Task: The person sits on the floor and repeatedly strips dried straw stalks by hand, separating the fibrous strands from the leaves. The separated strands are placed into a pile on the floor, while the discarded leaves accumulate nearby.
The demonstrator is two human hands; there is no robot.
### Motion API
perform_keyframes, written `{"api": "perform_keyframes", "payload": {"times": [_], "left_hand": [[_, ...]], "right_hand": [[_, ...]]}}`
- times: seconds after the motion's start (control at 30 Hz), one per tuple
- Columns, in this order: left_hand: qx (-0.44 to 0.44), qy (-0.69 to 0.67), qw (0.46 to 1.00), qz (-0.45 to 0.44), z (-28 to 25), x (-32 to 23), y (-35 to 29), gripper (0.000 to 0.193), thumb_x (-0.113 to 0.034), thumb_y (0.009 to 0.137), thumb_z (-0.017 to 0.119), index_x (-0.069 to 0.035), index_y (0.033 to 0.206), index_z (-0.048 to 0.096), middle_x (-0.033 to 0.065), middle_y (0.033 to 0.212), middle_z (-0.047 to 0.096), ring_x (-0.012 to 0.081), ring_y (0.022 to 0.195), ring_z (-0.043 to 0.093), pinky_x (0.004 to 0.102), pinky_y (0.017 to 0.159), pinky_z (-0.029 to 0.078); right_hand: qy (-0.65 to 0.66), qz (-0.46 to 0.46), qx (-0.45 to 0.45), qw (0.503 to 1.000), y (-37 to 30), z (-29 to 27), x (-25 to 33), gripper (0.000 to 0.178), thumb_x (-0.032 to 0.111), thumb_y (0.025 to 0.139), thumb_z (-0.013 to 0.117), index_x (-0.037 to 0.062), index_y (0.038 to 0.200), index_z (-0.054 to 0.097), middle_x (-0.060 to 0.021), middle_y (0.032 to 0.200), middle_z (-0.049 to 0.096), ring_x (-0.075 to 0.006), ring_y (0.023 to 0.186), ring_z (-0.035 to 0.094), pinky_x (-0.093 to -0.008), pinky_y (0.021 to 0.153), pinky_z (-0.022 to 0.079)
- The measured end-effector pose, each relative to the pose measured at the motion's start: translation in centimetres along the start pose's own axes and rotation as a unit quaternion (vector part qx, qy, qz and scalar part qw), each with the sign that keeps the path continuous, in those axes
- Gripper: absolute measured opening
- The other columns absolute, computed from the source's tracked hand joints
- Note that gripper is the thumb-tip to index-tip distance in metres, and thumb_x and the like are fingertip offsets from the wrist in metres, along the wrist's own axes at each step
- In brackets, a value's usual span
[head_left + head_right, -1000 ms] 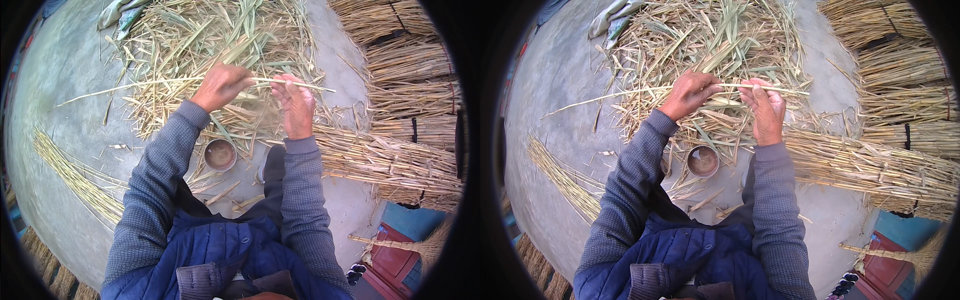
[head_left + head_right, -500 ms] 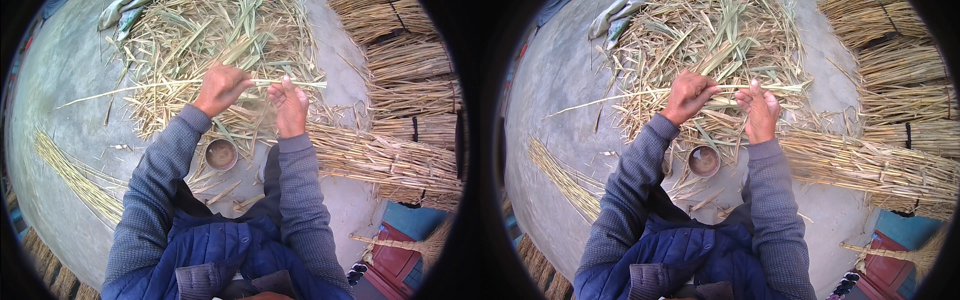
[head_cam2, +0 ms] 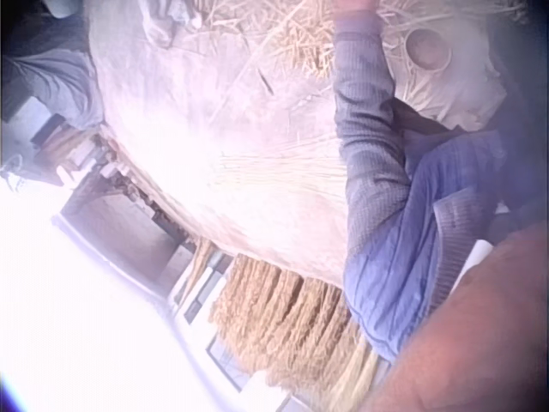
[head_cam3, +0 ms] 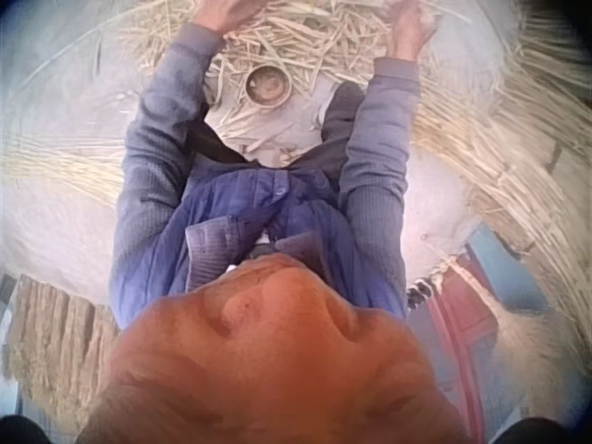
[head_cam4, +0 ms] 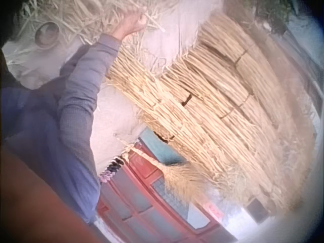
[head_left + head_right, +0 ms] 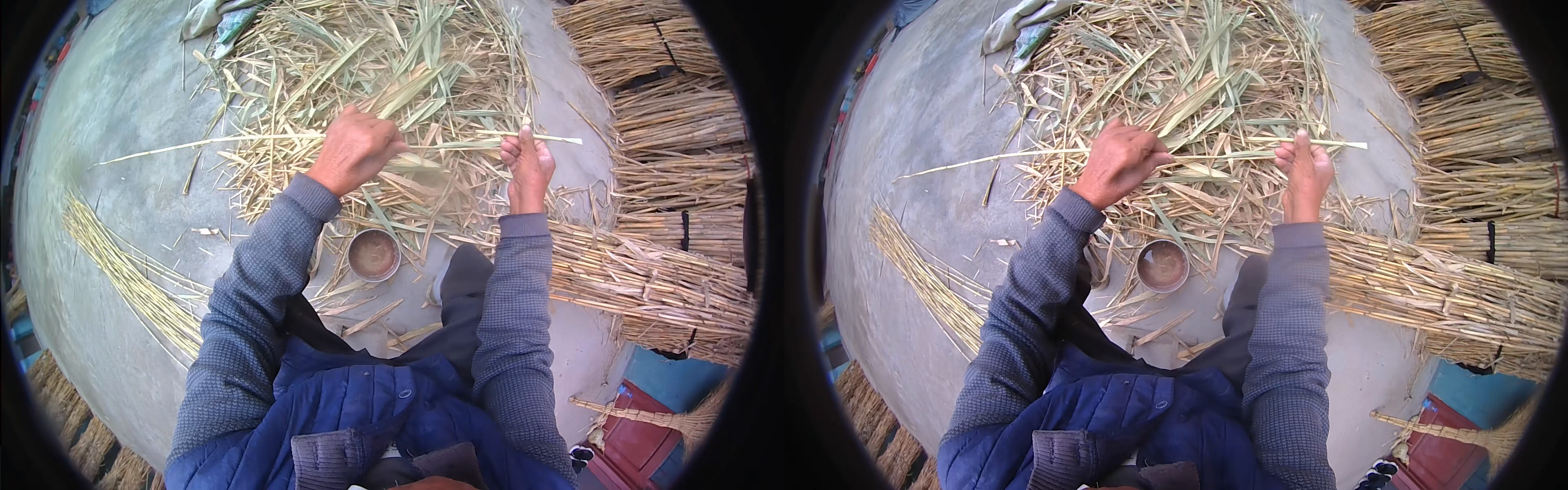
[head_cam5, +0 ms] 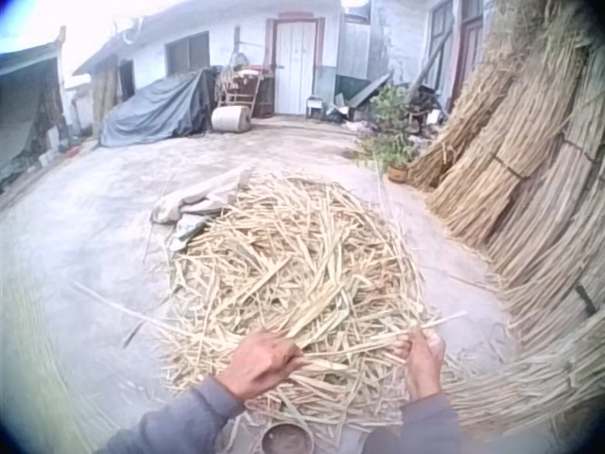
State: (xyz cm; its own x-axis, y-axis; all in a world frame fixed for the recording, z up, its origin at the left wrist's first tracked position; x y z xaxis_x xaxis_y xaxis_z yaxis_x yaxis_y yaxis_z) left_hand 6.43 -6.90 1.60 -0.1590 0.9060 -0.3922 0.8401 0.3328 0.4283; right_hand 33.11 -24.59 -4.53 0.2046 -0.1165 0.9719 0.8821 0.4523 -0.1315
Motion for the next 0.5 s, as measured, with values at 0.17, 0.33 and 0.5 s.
{"api": "perform_keyframes", "payload": {"times": [0.17, 0.33, 0.5], "left_hand": [[0.088, 0.138, 0.986, -0.037, 0.7, 3.9, -3.9, 0.028, -0.031, 0.078, 0.075, -0.014, 0.067, 0.055, 0.0041, 0.058, 0.055, 0.0273, 0.06, 0.058, 0.0412, 0.067, 0.039], [0.086, 0.127, 0.982, -0.109, -2.6, 9.7, -10.0, 0.023, -0.028, 0.069, 0.076, -0.015, 0.064, 0.057, 0.0045, 0.06, 0.059, 0.0289, 0.061, 0.06, 0.044, 0.064, 0.045], [0.187, 0.225, 0.94, -0.174, -8.5, 11.8, -18.1, 0.025, -0.034, 0.067, 0.079, -0.014, 0.069, 0.064, 0.0071, 0.066, 0.064, 0.0309, 0.069, 0.065, 0.0436, 0.065, 0.05]], "right_hand": [[-0.57, -0.168, -0.113, 0.796, 4.7, -3.1, -0.9, 0.093, 0.036, 0.083, 0.079, -0.0197, 0.142, 0.032, -0.039, 0.135, 0.052, -0.0441, 0.128, 0.054, -0.0416, 0.108, 0.042], [-0.387, -0.109, 0.06, 0.914, 6.8, -2.0, -3.5, 0.088, 0.03, 0.087, 0.077, -0.0159, 0.146, 0.031, -0.0342, 0.139, 0.052, -0.0341, 0.129, 0.055, -0.039, 0.109, 0.041], [-0.306, -0.017, 0.244, 0.92, 5.4, -0.4, -5.8, 0.07, 0.021, 0.092, 0.072, -0.0136, 0.142, 0.039, -0.0206, 0.127, 0.062, -0.0208, 0.116, 0.06, -0.0307, 0.101, 0.044]]}}
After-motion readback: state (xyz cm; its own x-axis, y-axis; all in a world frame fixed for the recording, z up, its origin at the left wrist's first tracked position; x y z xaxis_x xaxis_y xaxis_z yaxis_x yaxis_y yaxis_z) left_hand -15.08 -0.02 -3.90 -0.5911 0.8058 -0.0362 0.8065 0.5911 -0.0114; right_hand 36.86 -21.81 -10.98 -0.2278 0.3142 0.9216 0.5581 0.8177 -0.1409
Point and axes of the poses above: each hand's wrist, its own y-axis towards the middle knuckle, its own z-axis out of the palm, x = y × z, the point moved 2 cm from there along y, towards the middle knuckle
